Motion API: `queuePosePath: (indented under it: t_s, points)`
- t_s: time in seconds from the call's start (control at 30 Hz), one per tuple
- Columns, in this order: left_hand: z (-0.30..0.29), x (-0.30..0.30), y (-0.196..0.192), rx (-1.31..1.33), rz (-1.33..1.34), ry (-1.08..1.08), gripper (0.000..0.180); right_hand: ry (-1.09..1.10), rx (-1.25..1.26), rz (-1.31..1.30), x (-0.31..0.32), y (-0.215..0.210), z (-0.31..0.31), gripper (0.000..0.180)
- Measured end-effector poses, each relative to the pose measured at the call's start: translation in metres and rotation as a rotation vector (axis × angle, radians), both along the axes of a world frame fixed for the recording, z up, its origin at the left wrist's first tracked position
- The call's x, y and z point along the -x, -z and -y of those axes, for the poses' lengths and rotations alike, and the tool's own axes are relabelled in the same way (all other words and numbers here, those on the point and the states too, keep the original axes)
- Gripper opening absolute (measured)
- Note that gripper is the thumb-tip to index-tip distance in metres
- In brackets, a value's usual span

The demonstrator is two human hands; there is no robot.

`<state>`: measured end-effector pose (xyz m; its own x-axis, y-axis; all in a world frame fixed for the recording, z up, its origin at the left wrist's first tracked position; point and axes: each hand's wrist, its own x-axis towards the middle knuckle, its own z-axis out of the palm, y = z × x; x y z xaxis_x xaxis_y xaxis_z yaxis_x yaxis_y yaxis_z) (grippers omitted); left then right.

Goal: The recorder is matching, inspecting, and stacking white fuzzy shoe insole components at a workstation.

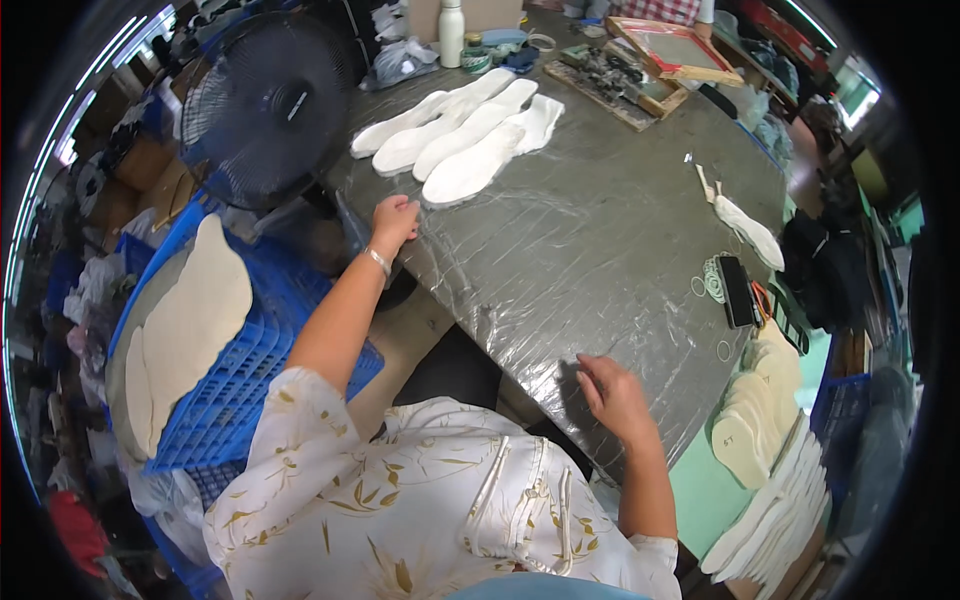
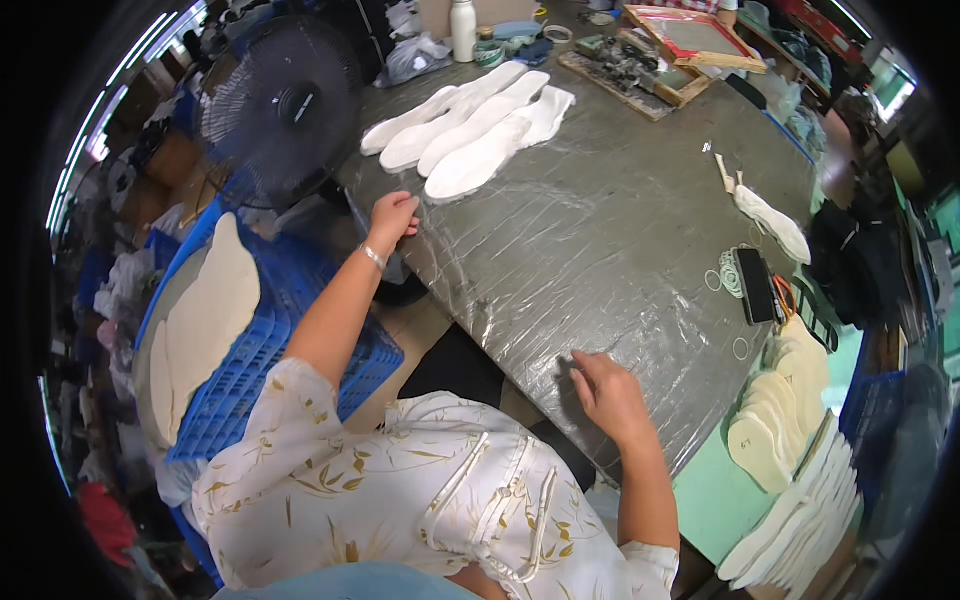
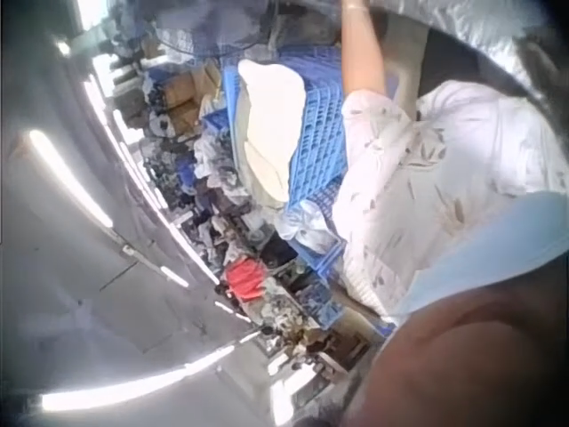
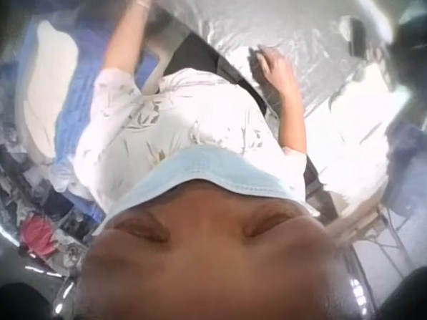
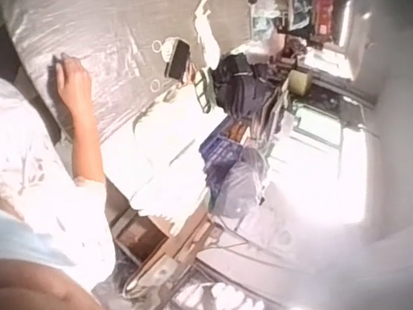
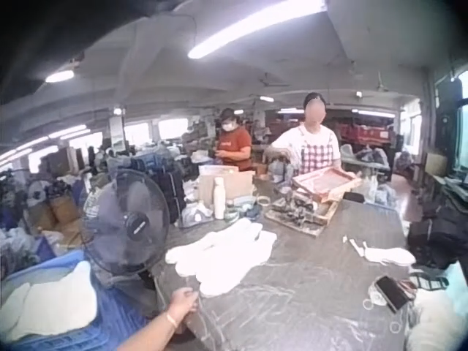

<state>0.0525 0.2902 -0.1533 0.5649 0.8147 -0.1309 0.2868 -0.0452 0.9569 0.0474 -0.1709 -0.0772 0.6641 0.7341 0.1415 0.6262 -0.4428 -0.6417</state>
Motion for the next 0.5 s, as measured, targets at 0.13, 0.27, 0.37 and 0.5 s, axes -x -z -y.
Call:
queuePosePath:
  t_s: [0.13,0.27,0.37,0.5]
  points:
    - [-0.03,-0.047,0.002,0.23,-0.167,0.061,0.024,0.152,0.039,-0.112,0.019,0.001,0.017,0.023]
    - [-0.001,-0.055,-0.007,0.444,-0.069,0.254,0.012,0.23,0.048,-0.22,0.027,0.007,0.026,0.024]
    - [0.076,-0.036,-0.022,0.658,0.189,0.343,0.01,0.268,-0.033,-0.286,0.026,0.02,0.013,0.025]
    - [0.188,0.005,-0.01,0.996,0.342,0.396,0.016,0.411,-0.304,-0.688,0.017,0.024,-0.031,0.03]
